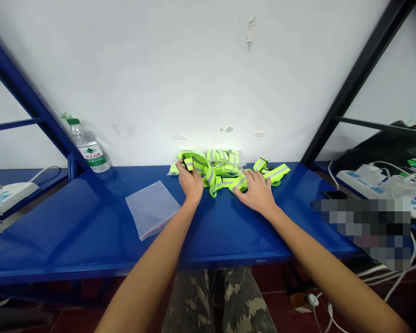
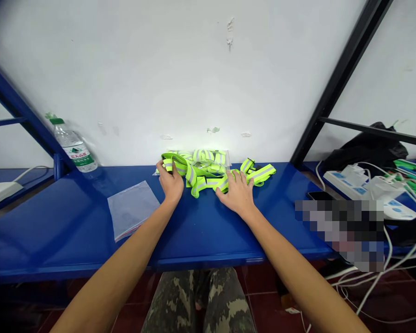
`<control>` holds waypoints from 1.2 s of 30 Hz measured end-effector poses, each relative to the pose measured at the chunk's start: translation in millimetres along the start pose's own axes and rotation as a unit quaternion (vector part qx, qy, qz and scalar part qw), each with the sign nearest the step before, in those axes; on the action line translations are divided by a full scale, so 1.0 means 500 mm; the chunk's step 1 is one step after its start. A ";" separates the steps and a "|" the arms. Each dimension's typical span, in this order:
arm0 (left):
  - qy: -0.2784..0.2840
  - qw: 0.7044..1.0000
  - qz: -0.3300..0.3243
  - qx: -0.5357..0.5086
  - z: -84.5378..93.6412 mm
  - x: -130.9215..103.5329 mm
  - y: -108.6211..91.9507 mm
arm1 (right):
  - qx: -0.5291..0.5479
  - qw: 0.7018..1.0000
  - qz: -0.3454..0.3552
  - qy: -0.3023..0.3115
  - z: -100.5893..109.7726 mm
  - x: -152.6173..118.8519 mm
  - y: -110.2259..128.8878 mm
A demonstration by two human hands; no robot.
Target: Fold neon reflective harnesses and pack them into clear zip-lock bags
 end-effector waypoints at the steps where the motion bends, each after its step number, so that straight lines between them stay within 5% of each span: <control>1: -0.006 1.000 0.004 -0.006 0.001 0.001 0.001 | -0.010 1.000 -0.023 0.020 -0.006 0.001 -0.012; 7: 0.041 0.999 0.002 -0.021 -0.015 -0.007 -0.014 | -0.005 0.994 -0.032 0.101 -0.034 0.010 -0.035; 16: 0.203 0.973 -0.068 -0.089 -0.061 -0.051 -0.067 | 0.186 0.980 0.055 -0.034 0.001 0.015 -0.014; 24: 0.240 0.960 -0.031 -0.141 -0.076 -0.033 -0.056 | 0.248 0.955 0.019 -0.163 0.034 0.006 -0.035; 31: 0.237 0.949 -0.201 -0.047 -0.077 -0.049 -0.078 | 0.318 0.920 0.006 -0.231 0.047 0.006 -0.064; 36: 0.259 0.953 -0.096 -0.126 -0.098 -0.038 -0.041 | 0.344 0.910 0.034 -0.231 0.049 0.009 -0.059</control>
Point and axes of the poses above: each hand's wrist, its own x-axis towards the middle knuckle, its own z-axis out of the back of the hand, y = z × x, the point moved 7 cm from there along x, towards the middle knuckle, and after that the axes turned 5 degrees about y, right-handed, at the moved point
